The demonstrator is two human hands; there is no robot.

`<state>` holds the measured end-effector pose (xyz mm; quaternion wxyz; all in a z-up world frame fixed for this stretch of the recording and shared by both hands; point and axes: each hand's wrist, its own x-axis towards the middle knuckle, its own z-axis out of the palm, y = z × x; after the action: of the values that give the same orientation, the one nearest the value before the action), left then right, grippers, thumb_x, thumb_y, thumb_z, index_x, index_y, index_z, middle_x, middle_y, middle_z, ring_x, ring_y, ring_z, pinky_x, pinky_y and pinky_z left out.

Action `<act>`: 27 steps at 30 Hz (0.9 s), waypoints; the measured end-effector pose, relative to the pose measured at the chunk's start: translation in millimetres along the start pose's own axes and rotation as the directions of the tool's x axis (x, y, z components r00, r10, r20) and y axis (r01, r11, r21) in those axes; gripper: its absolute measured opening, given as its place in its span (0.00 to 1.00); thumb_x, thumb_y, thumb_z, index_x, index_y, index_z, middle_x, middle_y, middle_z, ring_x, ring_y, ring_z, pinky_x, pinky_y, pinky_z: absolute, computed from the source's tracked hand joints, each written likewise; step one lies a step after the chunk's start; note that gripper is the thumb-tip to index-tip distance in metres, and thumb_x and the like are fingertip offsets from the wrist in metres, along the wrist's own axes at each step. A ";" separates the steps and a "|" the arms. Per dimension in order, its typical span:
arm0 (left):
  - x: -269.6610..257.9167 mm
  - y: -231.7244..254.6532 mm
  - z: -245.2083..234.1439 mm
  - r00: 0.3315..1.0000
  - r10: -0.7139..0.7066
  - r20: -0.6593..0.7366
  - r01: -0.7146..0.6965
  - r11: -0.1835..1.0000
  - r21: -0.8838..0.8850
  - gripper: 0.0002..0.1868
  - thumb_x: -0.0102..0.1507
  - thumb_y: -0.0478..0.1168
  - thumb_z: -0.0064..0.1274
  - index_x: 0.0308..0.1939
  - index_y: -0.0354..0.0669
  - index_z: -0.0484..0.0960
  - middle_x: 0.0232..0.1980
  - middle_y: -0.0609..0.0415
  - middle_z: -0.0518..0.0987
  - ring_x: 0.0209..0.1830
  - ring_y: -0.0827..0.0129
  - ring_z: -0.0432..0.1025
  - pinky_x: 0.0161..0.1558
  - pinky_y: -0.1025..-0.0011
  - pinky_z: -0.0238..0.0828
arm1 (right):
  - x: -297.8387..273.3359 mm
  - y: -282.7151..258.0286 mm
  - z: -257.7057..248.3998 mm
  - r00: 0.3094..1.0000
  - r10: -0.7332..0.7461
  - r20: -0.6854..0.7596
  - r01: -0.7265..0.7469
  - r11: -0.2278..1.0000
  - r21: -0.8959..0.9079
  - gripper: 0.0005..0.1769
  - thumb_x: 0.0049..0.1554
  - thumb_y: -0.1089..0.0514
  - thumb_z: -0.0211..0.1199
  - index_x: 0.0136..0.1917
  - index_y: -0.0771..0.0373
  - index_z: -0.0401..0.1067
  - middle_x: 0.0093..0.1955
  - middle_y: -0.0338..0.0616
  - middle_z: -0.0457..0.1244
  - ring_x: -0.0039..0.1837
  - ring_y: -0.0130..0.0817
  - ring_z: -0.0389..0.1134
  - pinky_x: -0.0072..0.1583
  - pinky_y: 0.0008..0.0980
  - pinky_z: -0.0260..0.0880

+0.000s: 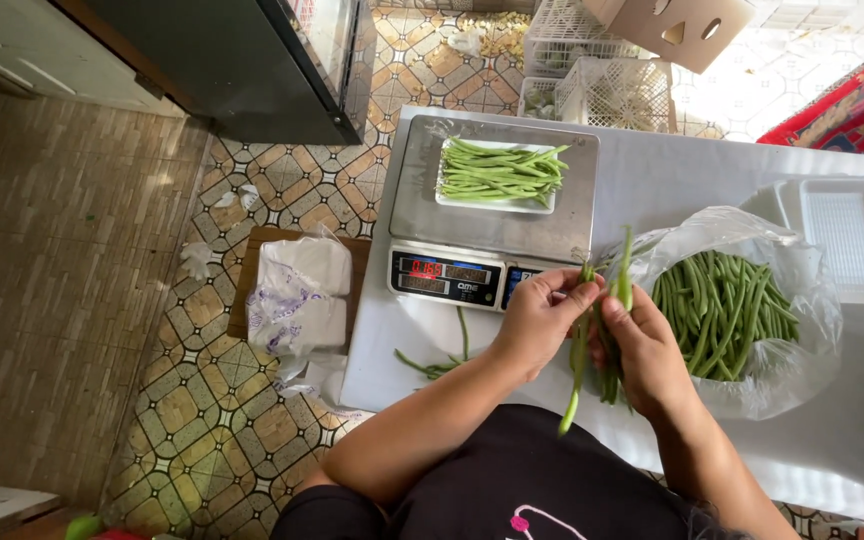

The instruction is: The person is sorting green beans from a large plastic bag and placing them into small plastic trays on a digital scale for weighing.

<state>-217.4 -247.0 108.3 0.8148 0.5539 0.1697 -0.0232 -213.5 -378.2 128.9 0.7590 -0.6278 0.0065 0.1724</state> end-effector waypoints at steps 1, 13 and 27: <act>-2.3 8.8 -0.7 1.000 -0.005 0.000 0.005 1.000 0.000 0.10 0.66 0.43 0.62 0.48 0.46 0.86 0.35 0.60 0.81 0.33 0.83 0.73 0.29 0.79 0.82 | 3.1 0.8 -0.6 1.000 0.004 -0.002 -0.004 1.000 0.000 0.11 0.70 0.58 0.51 0.53 0.70 0.66 0.34 0.55 0.59 0.28 0.38 0.59 0.29 0.36 0.62; 5.8 29.7 -23.5 0.999 -0.028 -0.016 0.024 0.970 -0.242 0.09 0.69 0.42 0.56 0.50 0.42 0.82 0.45 0.46 0.84 0.43 0.56 0.81 0.40 0.56 0.84 | 3.3 6.3 -21.8 0.980 0.030 -0.197 -0.010 0.995 0.103 0.09 0.68 0.56 0.60 0.49 0.64 0.68 0.31 0.40 0.54 0.24 0.22 0.49 0.24 0.23 0.50; 15.7 -6.6 -45.8 0.975 -0.091 -0.204 -0.013 0.889 -0.457 0.08 0.73 0.41 0.49 0.52 0.44 0.78 0.54 0.45 0.82 0.53 0.50 0.78 0.53 0.47 0.77 | 20.1 21.3 2.4 0.979 0.204 -0.019 -0.193 0.883 -0.428 0.08 0.57 0.60 0.70 0.40 0.69 0.79 0.20 0.45 0.55 0.20 0.27 0.50 0.24 0.26 0.50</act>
<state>-215.6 -205.5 82.5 0.8973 0.3431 0.2707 0.0621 -200.9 -367.5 104.6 0.5811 -0.7727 0.0227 0.2546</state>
